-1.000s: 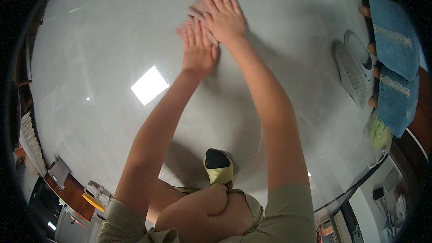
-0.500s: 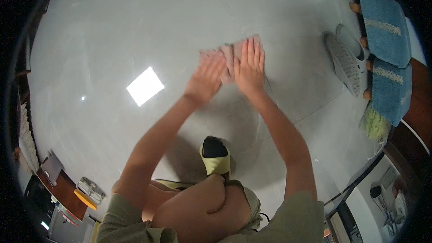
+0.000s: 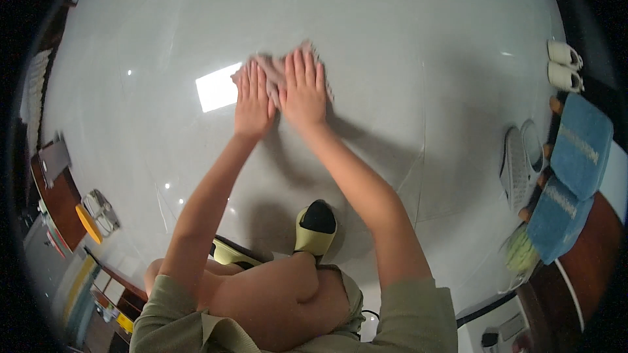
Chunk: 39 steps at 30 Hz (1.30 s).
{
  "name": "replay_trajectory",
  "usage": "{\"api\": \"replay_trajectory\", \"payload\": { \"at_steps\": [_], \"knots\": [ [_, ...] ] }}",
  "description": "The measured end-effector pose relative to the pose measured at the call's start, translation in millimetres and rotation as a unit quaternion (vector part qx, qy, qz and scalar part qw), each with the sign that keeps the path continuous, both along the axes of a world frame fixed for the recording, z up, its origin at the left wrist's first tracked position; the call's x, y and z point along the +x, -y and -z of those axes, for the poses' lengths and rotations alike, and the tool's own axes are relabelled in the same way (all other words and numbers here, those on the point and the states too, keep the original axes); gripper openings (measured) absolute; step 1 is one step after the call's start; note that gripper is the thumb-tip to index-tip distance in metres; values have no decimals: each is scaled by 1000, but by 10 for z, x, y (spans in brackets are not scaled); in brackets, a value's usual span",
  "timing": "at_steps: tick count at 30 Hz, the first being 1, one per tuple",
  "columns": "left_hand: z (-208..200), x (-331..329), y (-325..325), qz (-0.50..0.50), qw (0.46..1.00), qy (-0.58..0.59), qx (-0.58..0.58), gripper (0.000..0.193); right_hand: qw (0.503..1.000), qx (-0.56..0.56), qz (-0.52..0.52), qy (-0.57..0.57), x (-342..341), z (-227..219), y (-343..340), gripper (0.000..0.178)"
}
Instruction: The person washes a cloth in a basin of water and then wipes the tiled floor by hand with the wet cloth.
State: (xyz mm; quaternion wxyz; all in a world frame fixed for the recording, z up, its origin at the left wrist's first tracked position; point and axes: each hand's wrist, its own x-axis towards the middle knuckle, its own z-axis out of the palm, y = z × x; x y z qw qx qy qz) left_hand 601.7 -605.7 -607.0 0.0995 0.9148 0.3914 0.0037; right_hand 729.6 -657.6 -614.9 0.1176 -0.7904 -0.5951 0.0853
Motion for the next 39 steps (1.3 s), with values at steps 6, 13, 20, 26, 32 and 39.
{"api": "replay_trajectory", "payload": {
  "at_steps": [6,13,20,26,32,39],
  "knots": [
    [-99,-683,1079,-41,993,-26,-103,68,981,-70,-169,-71,-542,-182,845,63],
    [-118,-1282,1387,81,990,5,-113,62,965,-95,-230,-83,-861,-236,1393,57],
    [-54,-1628,564,67,994,56,-62,64,968,-114,-225,4,-1353,-264,596,61],
    [-49,-2031,-4,-124,992,-1,-5,66,966,-14,-256,30,-1929,-120,-425,62],
    [-90,-2262,502,-245,966,-78,-21,69,955,-32,-293,37,-2208,-92,-118,62],
    [-176,-2508,1789,-147,981,-16,-124,71,893,-113,-435,15,-2170,-258,984,57]
  ]
}}
